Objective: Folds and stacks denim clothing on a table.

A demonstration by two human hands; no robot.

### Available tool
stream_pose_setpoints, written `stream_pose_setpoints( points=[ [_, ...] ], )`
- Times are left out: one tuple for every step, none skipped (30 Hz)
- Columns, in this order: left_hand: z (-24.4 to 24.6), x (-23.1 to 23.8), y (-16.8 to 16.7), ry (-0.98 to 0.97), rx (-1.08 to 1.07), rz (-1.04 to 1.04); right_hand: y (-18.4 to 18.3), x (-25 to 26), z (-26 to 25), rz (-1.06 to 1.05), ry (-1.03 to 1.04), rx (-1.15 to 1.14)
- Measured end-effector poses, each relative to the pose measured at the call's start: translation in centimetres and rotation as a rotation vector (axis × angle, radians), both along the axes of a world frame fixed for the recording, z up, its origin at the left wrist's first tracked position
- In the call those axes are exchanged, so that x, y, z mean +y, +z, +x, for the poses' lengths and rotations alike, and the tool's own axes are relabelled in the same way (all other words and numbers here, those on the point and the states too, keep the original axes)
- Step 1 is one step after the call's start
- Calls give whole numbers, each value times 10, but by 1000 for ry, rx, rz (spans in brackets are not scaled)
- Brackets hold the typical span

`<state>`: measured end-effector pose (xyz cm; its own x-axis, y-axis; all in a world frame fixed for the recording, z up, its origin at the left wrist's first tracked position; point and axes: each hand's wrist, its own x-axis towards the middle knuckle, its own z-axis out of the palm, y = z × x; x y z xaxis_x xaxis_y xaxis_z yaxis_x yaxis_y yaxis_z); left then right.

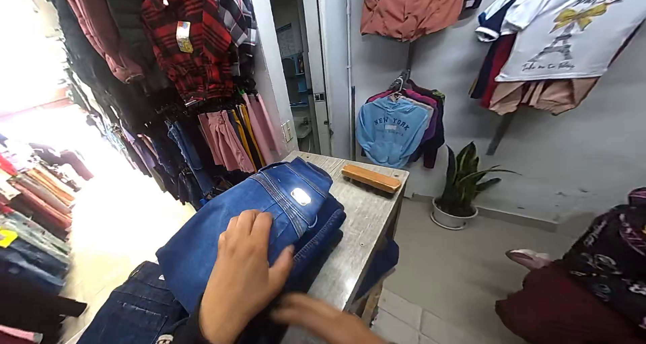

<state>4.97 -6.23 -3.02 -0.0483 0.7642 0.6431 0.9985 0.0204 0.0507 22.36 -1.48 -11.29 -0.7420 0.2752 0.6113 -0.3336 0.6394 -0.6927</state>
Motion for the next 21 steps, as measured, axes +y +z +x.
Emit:
stream_pose_setpoints(
  points=[
    [-4, -1, 3, -42, -46, 17, -1, 13, 2, -39, -42, 22],
    [-8, -2, 6, -85, -119, 45, -1, 28, 2, -87, -71, 25],
    [-11, -3, 11, -128, -240, 64, -2, 42, -1, -139, -97, 33],
    [-14, -6, 17, -178, -403, 83, -3, 54, -3, -192, -119, 29],
    [-19, -9, 21, -246, -592, 118, -4, 63, -4, -229, -144, 10],
    [-25, -11, 24, -338, -771, 174, -5, 70, -6, -235, -168, -11],
    [-31, -11, 26, -446, -917, 254, -4, 76, -8, -211, -194, -24],
    [-34, -11, 26, -580, -1048, 350, -2, 79, -11, -178, -221, -23],
    [-36, -10, 25, -726, -1152, 447, 1, 82, -14, -138, -255, -7],
    [-37, -9, 25, -848, -1213, 535, 3, 86, -17, -98, -293, 19],
    [-37, -9, 25, -937, -1243, 617, 7, 90, -21, -65, -327, 56],
    [-37, -10, 26, -1002, -1251, 671, 9, 94, -26, -32, -357, 102],
    [-36, -10, 27, -1042, -1248, 712, 11, 98, -32, 6, -383, 141],
    [-36, -11, 28, -1057, -1246, 749, 11, 104, -37, 50, -411, 168],
    [-35, -10, 28, -1065, -1255, 785, 9, 109, -43, 103, -443, 175],
    [-36, -10, 28, -1066, -1273, 809, 4, 115, -48, 157, -474, 160],
    [-38, -10, 27, -1077, -1290, 810, -2, 121, -51, 209, -501, 133],
    [-41, -10, 25, -1089, -1306, 801, -5, 124, -51, 257, -522, 100],
    [-44, -10, 24, -1106, -1322, 782, -4, 123, -48, 307, -543, 62],
    [-47, -7, 22, -1127, -1342, 780, 3, 118, -44, 358, -565, 43],
    [-48, -5, 21, -1138, -1360, 780, 12, 109, -40, 407, -579, 58]
  ],
)
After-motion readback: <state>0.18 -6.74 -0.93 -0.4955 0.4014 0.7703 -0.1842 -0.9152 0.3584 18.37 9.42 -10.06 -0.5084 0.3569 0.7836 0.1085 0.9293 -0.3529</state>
